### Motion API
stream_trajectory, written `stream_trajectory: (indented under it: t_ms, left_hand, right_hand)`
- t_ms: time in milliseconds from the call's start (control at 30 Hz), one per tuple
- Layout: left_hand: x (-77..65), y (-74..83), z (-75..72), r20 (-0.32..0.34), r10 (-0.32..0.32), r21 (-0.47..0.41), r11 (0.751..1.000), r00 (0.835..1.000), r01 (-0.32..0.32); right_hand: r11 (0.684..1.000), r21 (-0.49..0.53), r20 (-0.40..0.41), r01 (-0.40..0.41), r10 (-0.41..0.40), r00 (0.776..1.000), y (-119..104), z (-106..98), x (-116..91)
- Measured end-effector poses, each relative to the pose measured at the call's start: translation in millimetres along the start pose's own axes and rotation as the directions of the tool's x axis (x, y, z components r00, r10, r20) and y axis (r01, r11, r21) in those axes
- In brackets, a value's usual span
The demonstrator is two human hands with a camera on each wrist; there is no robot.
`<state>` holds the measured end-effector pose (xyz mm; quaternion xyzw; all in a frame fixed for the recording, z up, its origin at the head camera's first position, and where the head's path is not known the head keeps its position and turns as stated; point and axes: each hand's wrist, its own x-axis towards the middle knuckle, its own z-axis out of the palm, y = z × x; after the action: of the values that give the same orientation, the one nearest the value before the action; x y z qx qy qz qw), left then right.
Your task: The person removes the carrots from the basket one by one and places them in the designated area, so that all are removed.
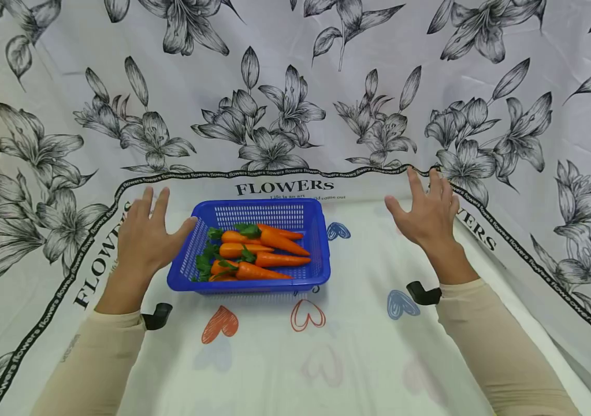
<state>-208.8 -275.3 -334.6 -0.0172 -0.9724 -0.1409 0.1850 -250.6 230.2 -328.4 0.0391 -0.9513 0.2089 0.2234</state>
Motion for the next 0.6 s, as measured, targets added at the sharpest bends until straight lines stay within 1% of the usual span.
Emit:
stream_trajectory:
  t_ms: [167,367,600]
  left_hand:
    - [-7.4,2.9,3.2,-0.027,-0.004,0.0,1.0,1.0,0.004]
    - [-16.9,6.1,8.6,-0.042,-0.009,-0.036,0.999,0.999,0.008]
    - [-29.7,0.5,24.7,-0.038,-0.017,-0.074,0.997,0.999,0.014]
  right_hand:
    - [1.0,0.008,0.004,0.009,-0.009,1.0,-2.8,0.2,-3.2]
    - [0.999,0.037,0.002,0.021,-0.021,1.0,-3.4,2.7,-4.6]
    - [0.999,0.045,0.024,0.027,-0.028,0.999,-1.9,8.1,-7.0]
